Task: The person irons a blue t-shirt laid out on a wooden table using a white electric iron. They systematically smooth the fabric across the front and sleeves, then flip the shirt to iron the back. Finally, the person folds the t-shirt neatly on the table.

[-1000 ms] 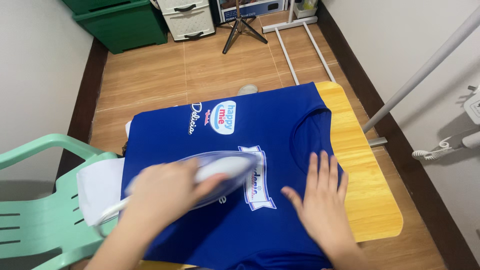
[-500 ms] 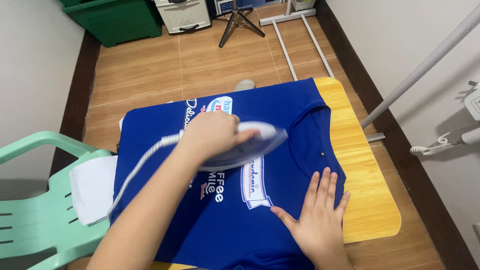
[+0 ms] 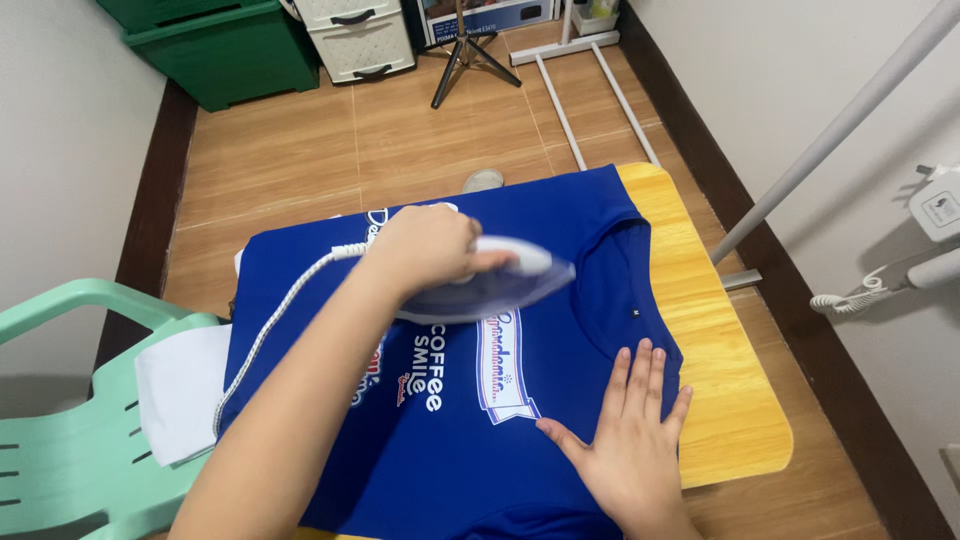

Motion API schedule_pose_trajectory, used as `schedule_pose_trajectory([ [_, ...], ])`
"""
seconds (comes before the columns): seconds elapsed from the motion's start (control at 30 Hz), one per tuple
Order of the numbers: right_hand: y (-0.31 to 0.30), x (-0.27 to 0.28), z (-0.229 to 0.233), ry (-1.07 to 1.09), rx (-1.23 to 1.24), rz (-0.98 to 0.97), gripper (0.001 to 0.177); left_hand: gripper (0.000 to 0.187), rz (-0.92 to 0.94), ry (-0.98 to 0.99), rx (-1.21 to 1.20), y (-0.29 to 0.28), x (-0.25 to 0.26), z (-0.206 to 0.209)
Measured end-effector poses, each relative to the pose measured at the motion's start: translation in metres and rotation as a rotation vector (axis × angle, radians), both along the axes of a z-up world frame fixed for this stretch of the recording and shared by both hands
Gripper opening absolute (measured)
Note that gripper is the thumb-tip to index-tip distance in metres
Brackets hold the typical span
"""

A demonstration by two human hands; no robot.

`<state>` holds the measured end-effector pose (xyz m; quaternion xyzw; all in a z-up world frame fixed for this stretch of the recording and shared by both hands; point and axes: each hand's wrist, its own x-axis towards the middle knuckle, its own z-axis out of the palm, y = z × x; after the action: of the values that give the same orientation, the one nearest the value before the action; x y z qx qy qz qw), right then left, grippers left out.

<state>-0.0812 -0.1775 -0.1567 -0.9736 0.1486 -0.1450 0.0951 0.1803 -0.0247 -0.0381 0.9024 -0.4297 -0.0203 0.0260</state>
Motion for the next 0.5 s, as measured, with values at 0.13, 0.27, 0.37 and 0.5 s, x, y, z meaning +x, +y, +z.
schedule_pose_trajectory([
  [0.13, 0.003, -0.002, -0.003, -0.036, -0.012, -0.010, 0.122, 0.071, 0.158, -0.030, -0.005, -0.009, -0.003, -0.002],
  [0.27, 0.000, -0.002, -0.002, -0.039, 0.004, 0.009, 0.123, 0.069, 0.088, -0.001, 0.000, -0.007, -0.002, 0.009],
  [0.37, 0.000, -0.004, -0.002, -0.042, 0.010, 0.021, 0.119, 0.072, 0.221, -0.005, 0.004, -0.009, -0.010, 0.011],
  [0.5, -0.002, -0.012, -0.007, -0.043, -0.002, 0.034, 0.113, 0.073, 0.290, 0.058, 0.008, -0.010, -0.011, 0.011],
])
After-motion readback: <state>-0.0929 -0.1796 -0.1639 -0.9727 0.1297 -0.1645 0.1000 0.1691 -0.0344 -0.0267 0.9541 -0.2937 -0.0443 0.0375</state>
